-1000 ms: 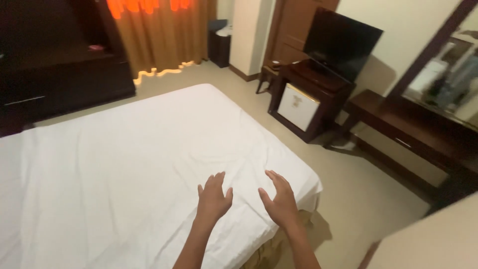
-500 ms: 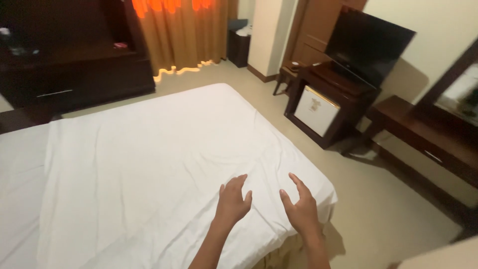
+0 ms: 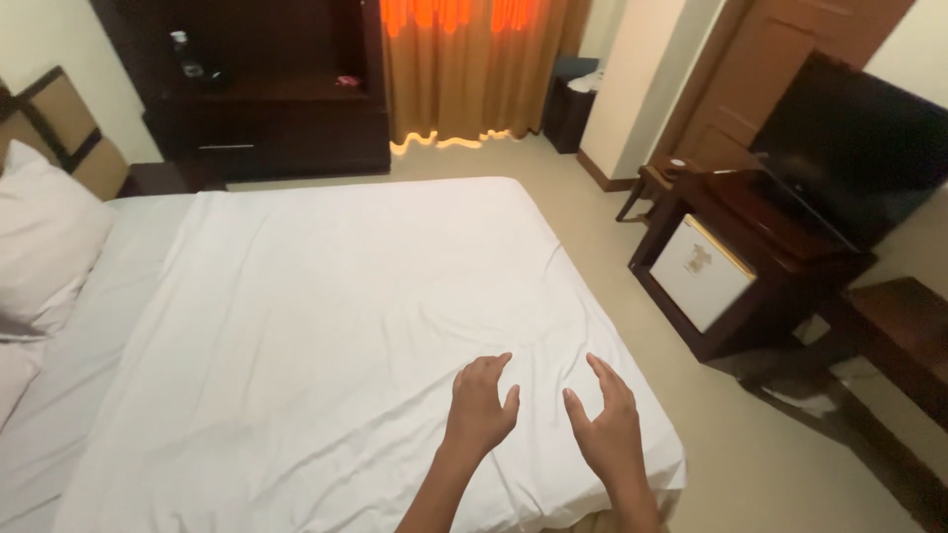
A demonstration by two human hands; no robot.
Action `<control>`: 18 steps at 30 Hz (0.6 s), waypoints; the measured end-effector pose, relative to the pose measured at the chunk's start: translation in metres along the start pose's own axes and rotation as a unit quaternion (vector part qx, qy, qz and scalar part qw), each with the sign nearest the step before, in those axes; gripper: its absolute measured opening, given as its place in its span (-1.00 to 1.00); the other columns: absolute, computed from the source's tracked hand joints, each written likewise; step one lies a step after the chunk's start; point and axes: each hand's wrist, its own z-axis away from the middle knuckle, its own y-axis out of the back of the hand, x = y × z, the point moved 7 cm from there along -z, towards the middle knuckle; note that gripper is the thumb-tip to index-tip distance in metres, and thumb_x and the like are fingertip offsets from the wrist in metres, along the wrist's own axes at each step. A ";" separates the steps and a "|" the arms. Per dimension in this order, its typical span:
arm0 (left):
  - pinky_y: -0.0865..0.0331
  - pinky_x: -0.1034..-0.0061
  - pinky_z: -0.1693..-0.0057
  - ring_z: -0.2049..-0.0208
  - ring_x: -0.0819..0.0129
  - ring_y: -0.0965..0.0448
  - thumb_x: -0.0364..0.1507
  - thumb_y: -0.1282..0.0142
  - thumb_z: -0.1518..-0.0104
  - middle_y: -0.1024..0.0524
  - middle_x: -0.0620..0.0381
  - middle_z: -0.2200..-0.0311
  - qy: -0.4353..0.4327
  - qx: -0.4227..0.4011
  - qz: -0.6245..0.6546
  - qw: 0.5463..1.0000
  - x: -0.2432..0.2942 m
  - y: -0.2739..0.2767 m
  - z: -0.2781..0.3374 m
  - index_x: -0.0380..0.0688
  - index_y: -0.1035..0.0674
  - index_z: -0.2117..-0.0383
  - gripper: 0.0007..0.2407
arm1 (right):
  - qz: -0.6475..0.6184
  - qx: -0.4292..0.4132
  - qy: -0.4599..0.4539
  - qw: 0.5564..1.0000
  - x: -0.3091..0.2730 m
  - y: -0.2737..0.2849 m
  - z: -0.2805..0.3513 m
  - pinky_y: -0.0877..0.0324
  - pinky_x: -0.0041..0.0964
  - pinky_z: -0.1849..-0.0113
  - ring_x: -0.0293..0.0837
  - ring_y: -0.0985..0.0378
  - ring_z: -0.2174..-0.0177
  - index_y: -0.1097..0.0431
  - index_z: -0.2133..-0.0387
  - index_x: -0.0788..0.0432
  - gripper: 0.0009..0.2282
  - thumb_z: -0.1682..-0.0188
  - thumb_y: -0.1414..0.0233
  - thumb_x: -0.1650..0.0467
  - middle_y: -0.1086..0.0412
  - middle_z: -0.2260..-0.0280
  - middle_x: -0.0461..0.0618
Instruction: The person places a white pillow on a bed with white sheets and smooths it into position. They then pick up a wooden tray with a remote and a cup, walk across the room, and place the tray on a bedside table.
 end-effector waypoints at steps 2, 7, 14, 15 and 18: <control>-0.23 0.07 -0.27 -0.09 0.01 -0.43 -0.42 -0.23 -0.07 -0.49 -0.08 -0.01 -0.008 0.008 -0.012 1.000 0.005 -0.002 0.002 -0.17 -0.49 -0.11 -0.57 | -0.044 -0.018 -0.027 0.998 0.007 0.002 -0.004 -0.27 -0.03 -0.14 0.04 -0.34 -0.19 -0.30 -0.20 0.09 -0.45 0.11 -0.18 0.30 -0.33 -0.20 0.09; -0.37 0.21 -0.14 -0.07 0.07 -0.45 -0.43 -0.20 -0.08 -0.46 -0.02 -0.01 0.058 -0.027 0.003 0.998 0.005 -0.010 -0.012 -0.12 -0.52 -0.07 -0.62 | -0.057 -0.038 -0.051 0.996 0.023 0.001 -0.017 -0.43 -0.08 0.02 -0.04 -0.47 -0.04 -0.33 -0.17 0.06 -0.48 0.13 -0.18 0.33 -0.40 -0.07 0.05; -0.40 0.22 -0.13 -0.04 0.01 -0.50 -0.42 -0.23 -0.05 -0.48 -0.04 0.00 0.051 -0.039 0.053 0.996 0.011 -0.049 -0.028 -0.09 -0.55 -0.07 -0.61 | -0.051 -0.049 -0.030 0.997 0.048 0.004 -0.022 -0.45 -0.10 0.02 -0.04 -0.51 -0.03 -0.33 -0.17 0.06 -0.47 0.15 -0.19 0.32 -0.43 -0.08 0.04; -0.40 0.21 -0.12 -0.04 0.01 -0.50 -0.42 -0.22 -0.05 -0.49 -0.05 0.00 0.044 -0.047 0.064 0.996 0.015 -0.053 -0.029 -0.09 -0.55 -0.07 -0.61 | -0.054 -0.049 -0.044 0.996 0.053 0.006 -0.021 -0.45 -0.10 0.01 -0.04 -0.52 -0.04 -0.34 -0.17 0.05 -0.47 0.14 -0.19 0.31 -0.44 -0.09 0.02; -0.37 0.19 -0.13 -0.04 0.01 -0.50 -0.43 -0.21 -0.06 -0.48 -0.05 -0.01 0.044 -0.076 0.068 0.994 0.021 -0.059 -0.026 -0.10 -0.54 -0.09 -0.61 | -0.054 -0.049 -0.072 0.995 0.068 0.004 -0.018 -0.44 -0.09 -0.02 -0.04 -0.52 -0.06 -0.34 -0.17 0.05 -0.47 0.14 -0.19 0.31 -0.43 -0.12 0.02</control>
